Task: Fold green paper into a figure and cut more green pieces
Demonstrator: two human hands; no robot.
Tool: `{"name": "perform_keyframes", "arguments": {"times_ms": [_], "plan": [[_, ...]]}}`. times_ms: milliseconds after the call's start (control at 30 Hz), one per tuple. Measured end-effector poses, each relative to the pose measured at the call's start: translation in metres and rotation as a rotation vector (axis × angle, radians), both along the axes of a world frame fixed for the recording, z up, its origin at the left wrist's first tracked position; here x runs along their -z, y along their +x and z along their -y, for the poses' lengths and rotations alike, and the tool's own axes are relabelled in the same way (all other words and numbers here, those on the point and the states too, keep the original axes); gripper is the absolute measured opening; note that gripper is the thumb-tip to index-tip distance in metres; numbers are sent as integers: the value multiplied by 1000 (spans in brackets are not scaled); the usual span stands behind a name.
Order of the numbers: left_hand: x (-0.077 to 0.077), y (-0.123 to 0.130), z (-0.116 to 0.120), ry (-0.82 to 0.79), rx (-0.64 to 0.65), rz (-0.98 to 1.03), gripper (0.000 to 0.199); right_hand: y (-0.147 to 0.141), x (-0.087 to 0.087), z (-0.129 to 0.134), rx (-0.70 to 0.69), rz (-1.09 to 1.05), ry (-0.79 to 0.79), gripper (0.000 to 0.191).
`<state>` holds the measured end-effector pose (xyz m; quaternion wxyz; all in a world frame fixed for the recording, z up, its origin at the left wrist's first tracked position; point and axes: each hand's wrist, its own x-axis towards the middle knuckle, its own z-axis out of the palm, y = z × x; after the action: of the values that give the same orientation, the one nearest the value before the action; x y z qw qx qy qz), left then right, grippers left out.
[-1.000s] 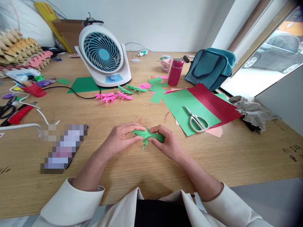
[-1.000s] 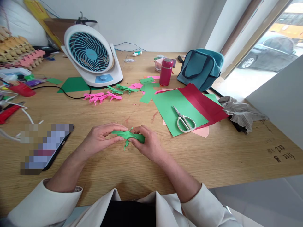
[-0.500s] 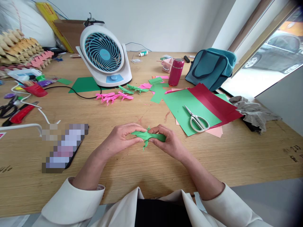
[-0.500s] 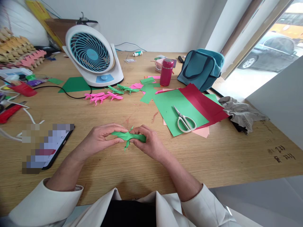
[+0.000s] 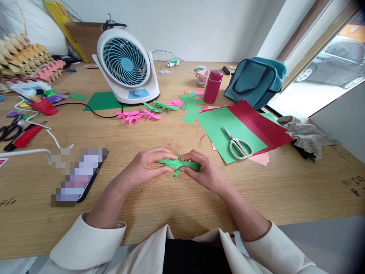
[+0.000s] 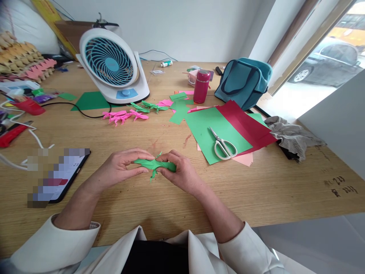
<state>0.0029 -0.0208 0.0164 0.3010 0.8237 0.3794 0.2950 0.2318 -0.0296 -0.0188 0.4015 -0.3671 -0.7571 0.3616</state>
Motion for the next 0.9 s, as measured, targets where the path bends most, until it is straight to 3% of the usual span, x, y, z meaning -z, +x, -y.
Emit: {"name": "perform_keyframes", "arguments": {"times_ms": [567, 900], "plan": [[-1, 0, 3, -2, 1, -29, 23, 1, -1, 0, -29, -5, -9, 14], [-3, 1, 3, 87, 15, -78, 21, -1, -1, 0, -45, 26, -79, 25]]}}
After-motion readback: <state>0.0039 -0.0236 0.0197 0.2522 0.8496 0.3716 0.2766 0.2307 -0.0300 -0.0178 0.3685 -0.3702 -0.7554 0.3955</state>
